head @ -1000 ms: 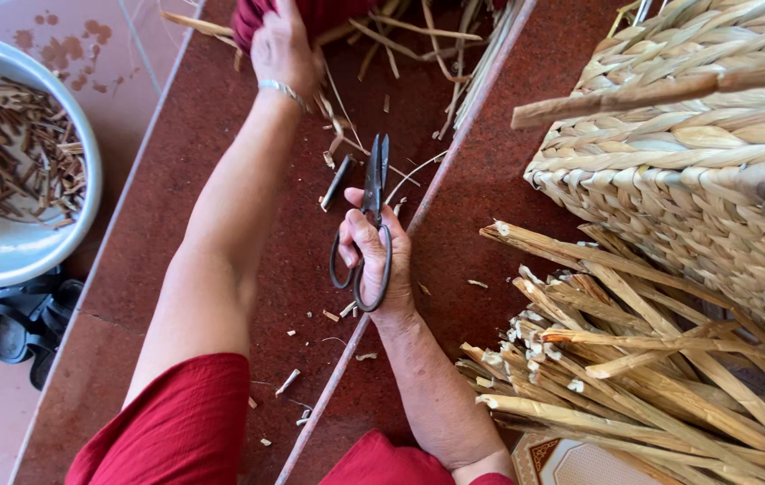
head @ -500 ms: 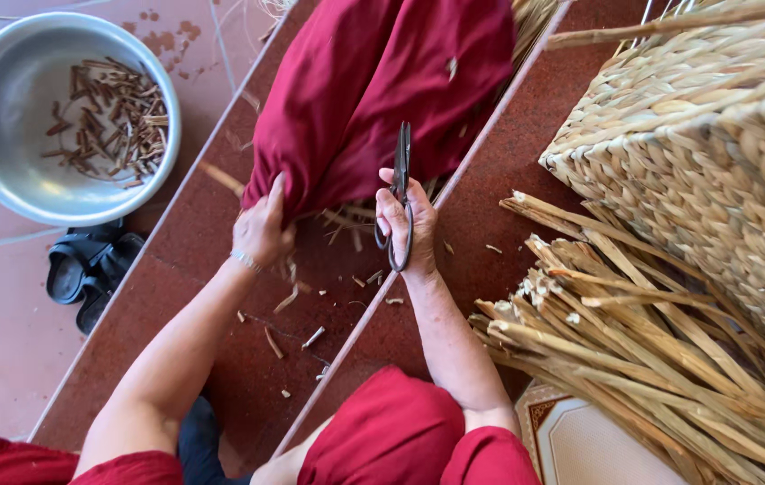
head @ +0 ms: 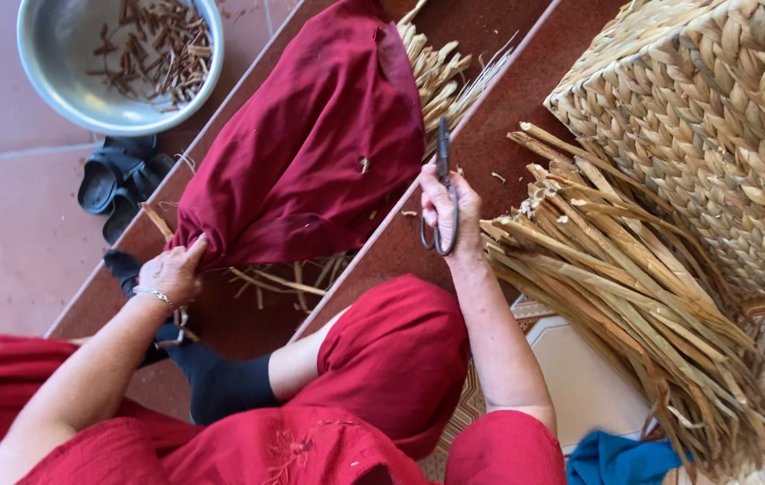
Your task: The person sits on the floor and uses scissors to cut dried plant stems into short pieces, dropping the cut pieces into a metal bowl. They repeatedly pick up stems from a pile, cut them, and place the cut pieces into the bowl.
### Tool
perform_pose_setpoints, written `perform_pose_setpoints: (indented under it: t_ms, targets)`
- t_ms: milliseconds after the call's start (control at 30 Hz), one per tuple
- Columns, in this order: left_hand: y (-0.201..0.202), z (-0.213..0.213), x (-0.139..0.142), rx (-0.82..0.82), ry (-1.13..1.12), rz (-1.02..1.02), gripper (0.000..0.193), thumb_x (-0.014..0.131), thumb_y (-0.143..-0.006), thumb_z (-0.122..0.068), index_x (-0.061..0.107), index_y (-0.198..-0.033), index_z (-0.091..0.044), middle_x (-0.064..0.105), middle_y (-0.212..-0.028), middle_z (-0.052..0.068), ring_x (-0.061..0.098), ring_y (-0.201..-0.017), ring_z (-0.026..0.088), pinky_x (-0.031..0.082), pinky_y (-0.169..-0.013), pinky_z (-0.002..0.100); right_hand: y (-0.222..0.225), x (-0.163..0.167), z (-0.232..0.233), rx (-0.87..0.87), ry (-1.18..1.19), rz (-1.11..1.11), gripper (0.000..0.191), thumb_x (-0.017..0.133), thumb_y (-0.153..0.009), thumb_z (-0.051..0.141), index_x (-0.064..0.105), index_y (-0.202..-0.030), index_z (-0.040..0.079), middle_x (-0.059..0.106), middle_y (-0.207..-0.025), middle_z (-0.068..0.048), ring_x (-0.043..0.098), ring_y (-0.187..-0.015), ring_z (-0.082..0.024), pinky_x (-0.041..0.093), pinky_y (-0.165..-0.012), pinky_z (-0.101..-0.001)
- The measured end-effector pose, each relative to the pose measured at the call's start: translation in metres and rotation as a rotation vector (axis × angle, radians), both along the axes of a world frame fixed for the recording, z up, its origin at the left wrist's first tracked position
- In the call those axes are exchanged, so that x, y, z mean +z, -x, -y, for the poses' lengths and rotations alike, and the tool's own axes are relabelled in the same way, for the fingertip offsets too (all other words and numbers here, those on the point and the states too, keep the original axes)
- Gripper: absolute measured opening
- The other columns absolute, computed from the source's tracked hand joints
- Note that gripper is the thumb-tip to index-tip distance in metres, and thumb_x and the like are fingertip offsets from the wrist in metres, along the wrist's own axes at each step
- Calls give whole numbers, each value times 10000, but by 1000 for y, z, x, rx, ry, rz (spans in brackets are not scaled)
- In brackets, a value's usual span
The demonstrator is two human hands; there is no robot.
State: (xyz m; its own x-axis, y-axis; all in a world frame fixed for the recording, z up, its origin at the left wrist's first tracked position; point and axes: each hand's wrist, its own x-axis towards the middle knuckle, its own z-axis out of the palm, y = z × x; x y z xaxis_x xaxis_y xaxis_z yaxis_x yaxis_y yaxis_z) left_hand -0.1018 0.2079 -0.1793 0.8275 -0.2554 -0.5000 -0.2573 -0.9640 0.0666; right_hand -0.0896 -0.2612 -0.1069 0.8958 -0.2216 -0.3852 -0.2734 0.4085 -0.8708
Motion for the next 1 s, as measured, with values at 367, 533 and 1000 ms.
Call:
perform_pose_setpoints:
  t_ms: [367,533,1000]
  targets:
    - [-23,55,78,-268,-208,37,560,782,-745,-592,738,-1111,-169,683,-1126,98,602,-1122,277,328,-987,644,10,68,-31,-468,-467,366,362,658,-1012,427,644,-1211,124,559,-758,23,437,-538,-66,325,-504,-232]
    - [-30,162,51,-358,345,335,350,798,-843,-316,677,-1148,-195,627,-1147,70,565,-1139,272,432,-901,447,14,42,-54,-628,-187,152,344,713,-993,381,645,-1173,96,539,-707,24,445,-505,-73,323,-461,-235]
    - [-44,208,34,176,1078,199,64,744,-903,-109,703,-938,-144,662,-962,16,648,-901,173,524,-834,307,0,10,-9,-487,-229,25,334,748,-939,364,656,-1126,103,599,-724,-11,494,-497,-108,370,-445,-269]
